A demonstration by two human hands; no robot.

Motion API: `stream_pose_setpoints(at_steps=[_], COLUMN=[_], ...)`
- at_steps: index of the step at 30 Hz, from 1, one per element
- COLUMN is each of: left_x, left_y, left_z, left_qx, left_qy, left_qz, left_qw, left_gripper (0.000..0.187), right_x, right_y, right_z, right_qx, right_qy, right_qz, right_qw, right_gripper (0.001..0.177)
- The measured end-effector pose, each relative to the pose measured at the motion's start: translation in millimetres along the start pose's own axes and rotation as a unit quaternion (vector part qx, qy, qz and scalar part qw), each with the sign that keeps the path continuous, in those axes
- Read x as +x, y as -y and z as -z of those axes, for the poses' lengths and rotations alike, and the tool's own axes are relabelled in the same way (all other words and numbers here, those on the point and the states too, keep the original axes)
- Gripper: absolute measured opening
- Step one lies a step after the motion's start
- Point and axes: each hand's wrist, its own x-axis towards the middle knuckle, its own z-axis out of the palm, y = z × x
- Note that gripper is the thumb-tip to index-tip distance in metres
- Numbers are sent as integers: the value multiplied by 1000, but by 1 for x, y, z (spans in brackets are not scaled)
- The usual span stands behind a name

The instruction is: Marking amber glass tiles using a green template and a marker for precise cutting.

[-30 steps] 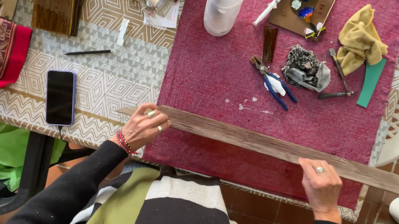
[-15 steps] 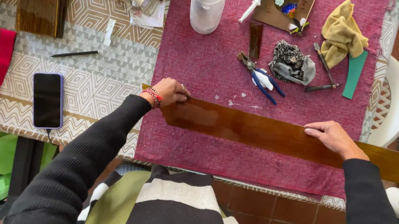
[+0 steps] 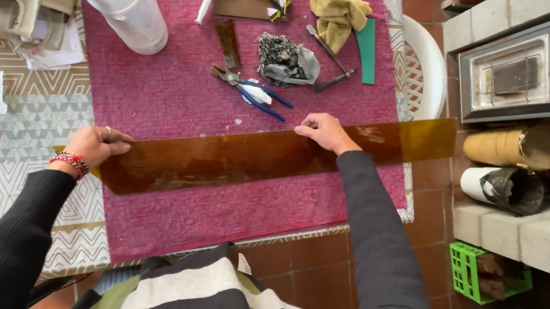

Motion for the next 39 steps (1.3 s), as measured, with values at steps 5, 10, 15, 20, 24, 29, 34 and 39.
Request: stream_pose_setpoints(at_steps=[5, 10, 15, 20, 24, 29, 34, 39], left_x=[-16, -69, -102, -99, -90, -76, -64, -59], left_y=[-29, -85, -103, -96, -107, -113, -116, -119], left_z=[-14, -66, -116, -117, -96, -84, -90, -100], left_qx=[97, 201, 233, 272, 273, 298, 294, 291], left_qy=[-157, -350, -235, -209, -182, -164, -154, -154], left_qz=[-61, -142, -217, -220, -223, -219, -223, -212], left_qw=[981, 904, 918, 913, 918, 915, 917, 920], left_gripper=[30, 38, 58, 63, 75, 81, 83, 85], right_x=[-10, -16, -12, -5, -4, -10, -13, -22], right_y=[17, 19, 8, -14, -14, -11, -10, -3], right_z=[5, -9, -16, -17, -14, -5, 3, -2], right_qx=[-81, -174, -230, -252, -203, -176, -168, -250], right_qy=[-43, -139, -203, -210, -195, -203, -209, -264], right_qz=[36, 83, 89, 91, 49, 21, 17, 93], right_qw=[995, 971, 948, 940, 958, 963, 963, 927], right_gripper=[37, 42, 48, 49, 50, 50, 51, 44])
